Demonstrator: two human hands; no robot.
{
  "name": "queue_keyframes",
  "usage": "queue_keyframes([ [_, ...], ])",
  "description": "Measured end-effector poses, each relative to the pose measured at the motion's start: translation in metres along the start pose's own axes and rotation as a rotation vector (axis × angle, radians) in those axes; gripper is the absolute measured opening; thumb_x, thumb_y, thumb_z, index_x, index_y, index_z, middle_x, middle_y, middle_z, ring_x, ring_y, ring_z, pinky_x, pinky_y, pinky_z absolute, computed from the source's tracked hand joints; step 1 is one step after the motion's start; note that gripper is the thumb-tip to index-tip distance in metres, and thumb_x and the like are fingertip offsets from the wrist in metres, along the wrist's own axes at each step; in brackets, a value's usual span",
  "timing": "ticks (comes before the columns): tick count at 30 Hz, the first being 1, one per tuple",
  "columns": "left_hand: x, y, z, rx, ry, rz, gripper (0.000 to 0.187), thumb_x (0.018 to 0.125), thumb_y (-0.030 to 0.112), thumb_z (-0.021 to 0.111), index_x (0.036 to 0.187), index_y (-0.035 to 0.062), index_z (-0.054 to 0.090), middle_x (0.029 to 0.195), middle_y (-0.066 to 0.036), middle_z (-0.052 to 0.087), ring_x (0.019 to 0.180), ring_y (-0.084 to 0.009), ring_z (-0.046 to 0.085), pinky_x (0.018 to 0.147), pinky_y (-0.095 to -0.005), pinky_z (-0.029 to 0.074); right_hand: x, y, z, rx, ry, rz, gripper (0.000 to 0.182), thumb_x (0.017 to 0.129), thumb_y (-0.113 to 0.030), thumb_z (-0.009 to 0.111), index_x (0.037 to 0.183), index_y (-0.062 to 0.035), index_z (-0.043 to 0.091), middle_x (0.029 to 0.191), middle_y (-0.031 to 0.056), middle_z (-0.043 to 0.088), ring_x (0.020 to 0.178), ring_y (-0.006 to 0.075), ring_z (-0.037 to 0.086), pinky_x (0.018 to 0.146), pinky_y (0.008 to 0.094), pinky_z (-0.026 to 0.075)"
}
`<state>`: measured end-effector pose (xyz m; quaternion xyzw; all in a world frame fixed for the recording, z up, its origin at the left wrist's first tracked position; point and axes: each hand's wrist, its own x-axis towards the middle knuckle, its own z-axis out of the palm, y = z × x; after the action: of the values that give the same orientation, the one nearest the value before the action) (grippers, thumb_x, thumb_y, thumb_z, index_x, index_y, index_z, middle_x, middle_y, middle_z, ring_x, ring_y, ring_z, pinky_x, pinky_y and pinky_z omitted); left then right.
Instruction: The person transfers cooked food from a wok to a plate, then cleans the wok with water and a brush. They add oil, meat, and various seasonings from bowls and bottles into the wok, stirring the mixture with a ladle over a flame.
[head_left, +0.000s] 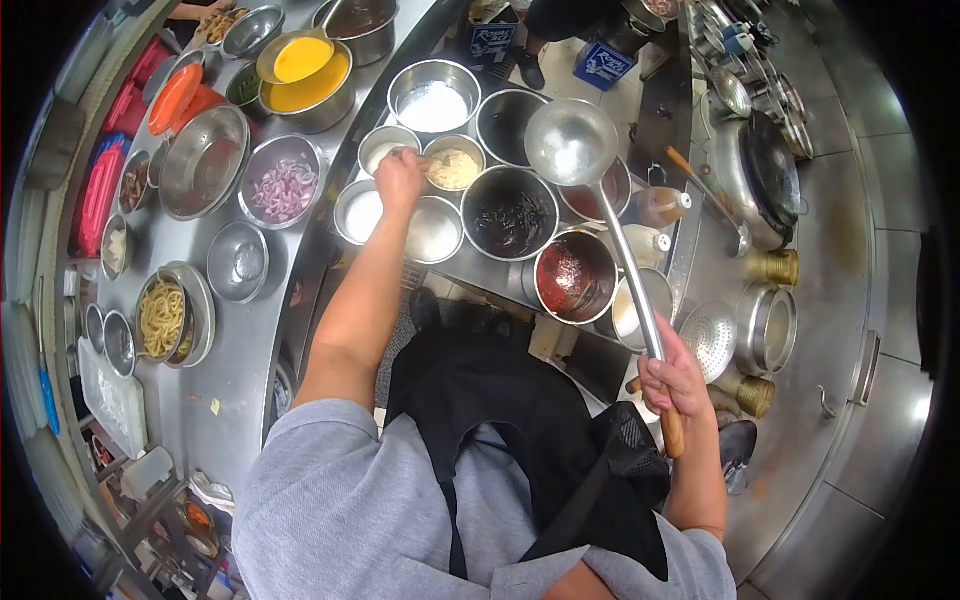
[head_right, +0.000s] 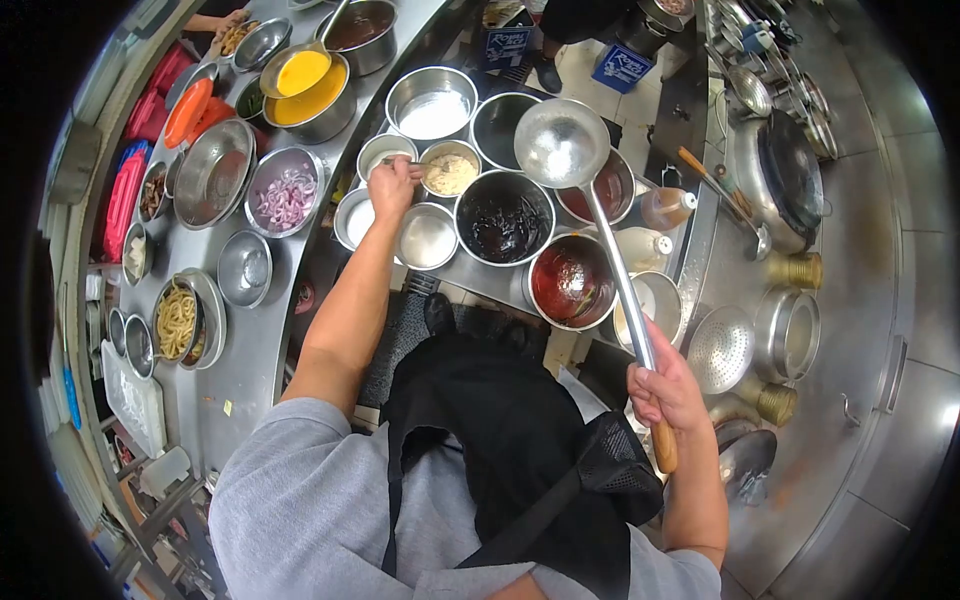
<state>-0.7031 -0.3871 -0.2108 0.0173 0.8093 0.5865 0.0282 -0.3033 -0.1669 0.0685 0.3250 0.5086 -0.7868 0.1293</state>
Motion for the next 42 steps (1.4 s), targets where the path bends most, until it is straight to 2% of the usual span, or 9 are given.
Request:
queue_keyframes([
  [12, -0.047, 0.078, -0.080, -0.615, 0.041, -0.185, 0.032, 0.103, 0.020, 0.050, 0.107, -0.0094, 0.062, 0.091, -0.019, 0.070, 0.078, -0.0228, 0.071, 0.069, -0.0287, 0.059, 0.005, -0.010, 0.002, -0.152, 0.045, 0.114, 0.082, 0.090, -0.001, 0.055, 0.160, -0.0201, 0.017, 0.065, 0.0035, 0.042, 0.043, 0.0088, 0.037, 0.040, 0.0218, 0.035],
  [20, -0.023, 0.028, -0.091, 0.460, 0.106, 0.292, 0.034, 0.097, 0.025, 0.059, 0.117, -0.0010, 0.064, 0.082, -0.018, 0.072, 0.081, -0.0261, 0.073, 0.070, -0.0391, 0.055, 0.022, -0.013, -0.001, -0.148, -0.097, 0.242, 0.085, 0.087, -0.003, 0.058, 0.160, -0.0208, 0.017, 0.066, 0.0032, 0.044, 0.039, 0.0081, 0.039, 0.038, 0.0224, 0.035],
  [22, -0.045, 0.025, -0.101, 0.085, -0.283, -0.416, 0.050, 0.093, 0.029, 0.063, 0.133, 0.0005, 0.055, 0.091, -0.020, 0.073, 0.085, -0.0330, 0.072, 0.075, -0.0447, 0.054, 0.020, -0.012, -0.004, -0.221, -0.083, 0.248, 0.084, 0.087, -0.001, 0.057, 0.159, -0.0202, 0.018, 0.067, 0.0034, 0.045, 0.040, 0.0083, 0.040, 0.038, 0.0223, 0.035],
  [26, -0.080, 0.003, -0.132, 0.114, -0.244, -0.355, 0.067, 0.090, 0.032, 0.066, 0.142, -0.0039, 0.044, 0.100, -0.022, 0.072, 0.086, -0.0340, 0.072, 0.075, -0.0416, 0.055, 0.021, -0.016, 0.005, -0.323, 0.008, 0.257, 0.083, 0.089, -0.001, 0.055, 0.160, -0.0215, 0.017, 0.067, 0.0036, 0.046, 0.040, 0.0070, 0.039, 0.037, 0.0217, 0.033],
  [30, -0.115, -0.015, -0.135, 0.216, -0.309, -0.252, 0.067, 0.089, 0.028, 0.066, 0.142, -0.0065, 0.043, 0.092, -0.018, 0.070, 0.083, -0.0274, 0.069, 0.079, -0.0382, 0.053, 0.035, 0.004, 0.002, -1.050, 0.026, 0.124, 0.082, 0.090, -0.002, 0.052, 0.160, -0.0230, 0.014, 0.097, 0.0212, 0.064, 0.078, 0.0297, 0.064, 0.071, 0.0364, 0.051],
  [31, -0.124, 0.026, -0.135, 0.076, -0.435, -0.330, 0.063, 0.095, 0.020, 0.063, 0.148, -0.0016, 0.036, 0.066, -0.005, 0.060, 0.050, -0.0100, 0.051, 0.046, -0.0257, 0.040, 0.040, 0.012, 0.000, -1.308, 0.016, -0.086, 0.083, 0.091, -0.001, 0.051, 0.160, -0.0243, 0.013, 0.110, 0.0283, 0.065, 0.099, 0.0385, 0.067, 0.087, 0.0410, 0.052],
  [34, -0.125, 0.011, -0.122, 0.118, -0.643, -0.205, 0.061, 0.095, 0.020, 0.063, 0.147, -0.0006, 0.038, 0.066, -0.004, 0.059, 0.051, -0.0102, 0.050, 0.048, -0.0263, 0.041, 0.041, -0.007, 0.035, -1.219, 0.042, 0.213, 0.083, 0.090, -0.002, 0.052, 0.159, -0.0233, 0.013, 0.134, 0.0351, 0.052, 0.131, 0.0459, 0.048, 0.108, 0.0428, 0.037],
  [38, -0.116, 0.050, -0.114, 0.146, -0.772, -0.264, 0.051, 0.095, 0.021, 0.062, 0.139, 0.0005, 0.048, 0.071, -0.008, 0.064, 0.061, -0.0141, 0.060, 0.060, -0.0320, 0.049, 0.045, 0.006, 0.032, -1.304, -0.027, -0.175, 0.083, 0.090, 0.000, 0.051, 0.160, -0.0240, 0.014, 0.111, 0.0265, 0.065, 0.098, 0.0378, 0.068, 0.088, 0.0402, 0.052],
  [42, -0.099, 0.058, -0.105, 0.130, -0.865, -0.269, 0.048, 0.096, 0.023, 0.060, 0.139, 0.0028, 0.050, 0.068, -0.007, 0.063, 0.060, -0.0154, 0.059, 0.060, -0.0324, 0.048, 0.043, -0.005, 0.053, -0.504, 0.061, 0.372, 0.085, 0.087, 0.004, 0.052, 0.160, -0.0215, 0.017, 0.081, 0.0068, 0.054, 0.050, 0.0127, 0.047, 0.049, 0.0264, 0.044],
])
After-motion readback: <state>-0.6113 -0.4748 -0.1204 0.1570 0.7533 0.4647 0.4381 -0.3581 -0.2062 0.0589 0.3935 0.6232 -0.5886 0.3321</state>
